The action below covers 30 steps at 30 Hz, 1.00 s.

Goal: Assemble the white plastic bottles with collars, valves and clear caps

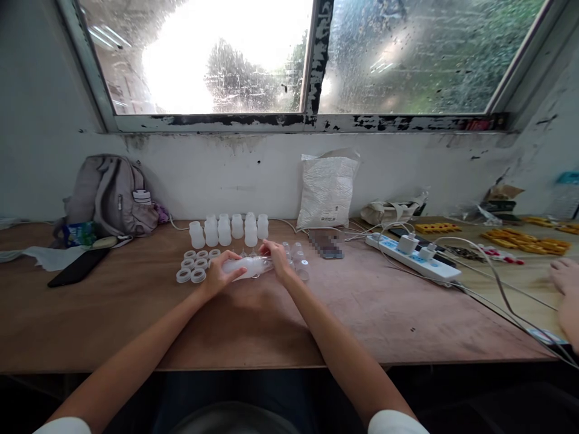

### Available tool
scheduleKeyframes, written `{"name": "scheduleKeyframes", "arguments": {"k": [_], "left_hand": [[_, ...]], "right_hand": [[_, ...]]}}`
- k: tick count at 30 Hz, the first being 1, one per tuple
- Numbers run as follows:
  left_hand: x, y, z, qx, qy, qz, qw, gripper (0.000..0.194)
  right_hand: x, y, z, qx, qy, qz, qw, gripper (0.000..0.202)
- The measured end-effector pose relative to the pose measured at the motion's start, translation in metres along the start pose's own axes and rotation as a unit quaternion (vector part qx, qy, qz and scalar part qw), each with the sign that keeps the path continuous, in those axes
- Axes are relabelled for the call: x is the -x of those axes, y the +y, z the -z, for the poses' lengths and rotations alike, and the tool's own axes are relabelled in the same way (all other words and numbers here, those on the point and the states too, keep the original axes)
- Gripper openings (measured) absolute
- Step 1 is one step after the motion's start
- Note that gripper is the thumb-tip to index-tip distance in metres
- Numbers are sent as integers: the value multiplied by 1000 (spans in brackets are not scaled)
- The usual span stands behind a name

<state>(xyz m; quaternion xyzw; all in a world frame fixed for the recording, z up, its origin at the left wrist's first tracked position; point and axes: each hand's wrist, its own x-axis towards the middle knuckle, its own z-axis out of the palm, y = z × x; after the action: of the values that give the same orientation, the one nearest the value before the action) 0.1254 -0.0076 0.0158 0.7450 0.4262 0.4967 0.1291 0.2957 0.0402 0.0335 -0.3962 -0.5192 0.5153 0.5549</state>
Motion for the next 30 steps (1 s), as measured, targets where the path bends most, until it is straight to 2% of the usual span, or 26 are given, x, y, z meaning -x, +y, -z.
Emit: {"name": "scheduleKeyframes", "arguments": {"k": [2, 3, 7, 11, 14, 16, 18, 21, 22, 26, 30], "left_hand": [[-2, 0, -1, -12, 27, -10, 1000, 30], [-3, -1, -1, -21, 45, -13, 999, 31], [-8, -7, 5, -51, 108, -11, 993, 32], [-16, -25, 13, -62, 145, 28, 987, 44], [-23, -42, 21, -70, 189, 77, 976, 55], [-25, -50, 27, -92, 197, 93, 972, 50], [-26, -55, 32, -141, 173, 113, 968, 41], [-24, -55, 36, -250, 93, 156, 951, 30], [-23, -54, 36, -282, 67, 165, 943, 27], [-20, -53, 40, -347, -5, 177, 921, 18], [-21, -55, 46, -367, -28, 192, 910, 18]], "right_hand": [[-4, -2, 3, 26, 48, 32, 998, 30], [-4, -3, 4, 29, 39, 37, 998, 29], [-1, -10, -4, 22, -61, 70, 995, 28], [-13, -20, -22, 90, -69, 136, 984, 33], [-40, -35, -35, 204, -69, 214, 953, 30], [-61, -46, -45, 296, -49, 260, 918, 29], [-82, -53, -57, 406, -37, 271, 872, 30], [-106, -54, -74, 566, -57, 239, 787, 35], [-112, -52, -80, 597, -65, 227, 767, 35], [-128, -37, -91, 643, -75, 203, 735, 30], [-139, -24, -93, 671, -69, 188, 714, 28]]}}
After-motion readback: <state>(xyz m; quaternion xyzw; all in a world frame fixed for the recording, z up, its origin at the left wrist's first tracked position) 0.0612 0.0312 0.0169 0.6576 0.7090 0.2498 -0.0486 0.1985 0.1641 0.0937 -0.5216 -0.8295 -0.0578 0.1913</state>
